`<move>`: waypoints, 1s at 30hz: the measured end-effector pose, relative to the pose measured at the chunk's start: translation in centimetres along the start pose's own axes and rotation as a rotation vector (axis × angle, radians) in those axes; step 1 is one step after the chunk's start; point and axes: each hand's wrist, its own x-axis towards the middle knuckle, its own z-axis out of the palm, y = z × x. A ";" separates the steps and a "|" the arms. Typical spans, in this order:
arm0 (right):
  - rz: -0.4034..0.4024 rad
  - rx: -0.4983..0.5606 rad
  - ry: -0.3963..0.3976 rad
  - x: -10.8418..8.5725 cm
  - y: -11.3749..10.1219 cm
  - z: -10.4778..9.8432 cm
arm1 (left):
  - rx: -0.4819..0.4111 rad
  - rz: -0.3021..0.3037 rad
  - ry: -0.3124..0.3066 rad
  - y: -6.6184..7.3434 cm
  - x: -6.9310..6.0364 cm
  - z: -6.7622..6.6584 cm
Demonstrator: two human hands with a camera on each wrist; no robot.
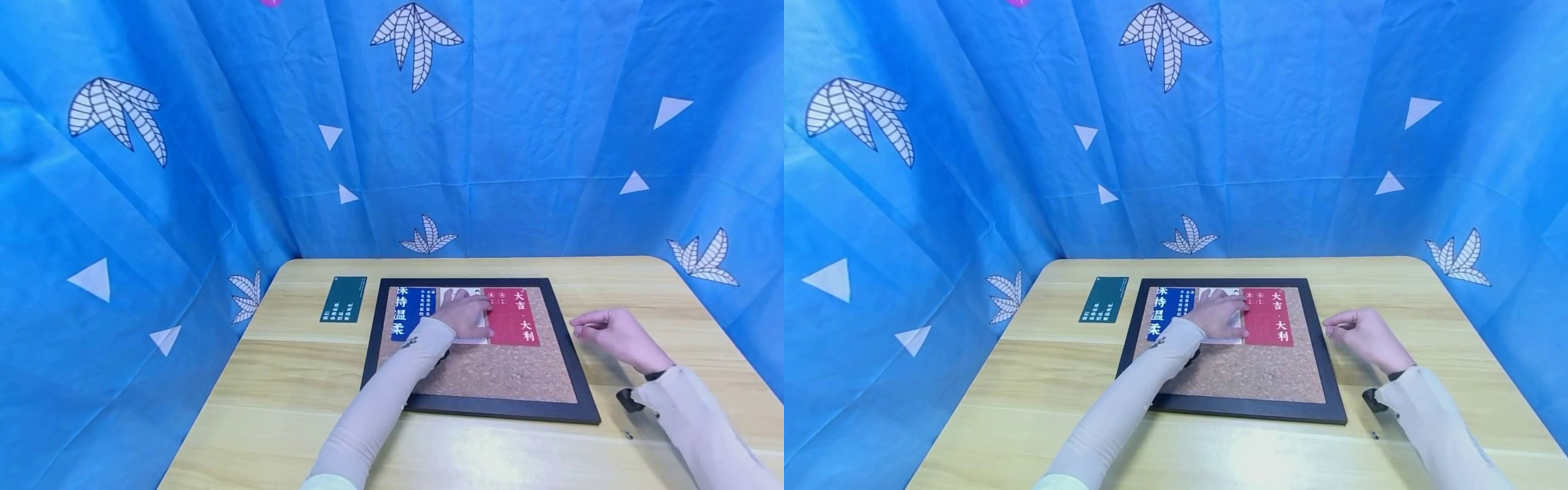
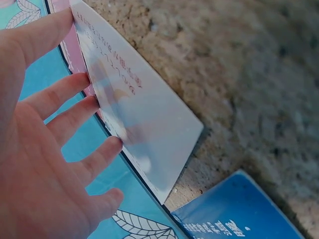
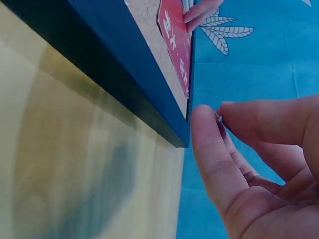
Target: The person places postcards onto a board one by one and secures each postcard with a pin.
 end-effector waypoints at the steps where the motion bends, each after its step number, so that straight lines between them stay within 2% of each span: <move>1: -0.004 -0.001 0.005 0.2 -0.1 0.0 | 0.001 0.000 0.000 0.0 0.0 0.0; 16: -0.054 -0.030 0.057 3.3 -1.2 -0.2 | 0.011 -0.013 0.018 0.1 0.3 0.1; 22: -0.064 -0.032 0.071 4.7 -1.8 -0.2 | -0.014 -0.031 0.004 -0.1 0.5 0.3; 30: -0.088 -0.030 0.067 6.3 -2.2 0.1 | 0.002 -0.040 -0.003 0.2 0.5 0.3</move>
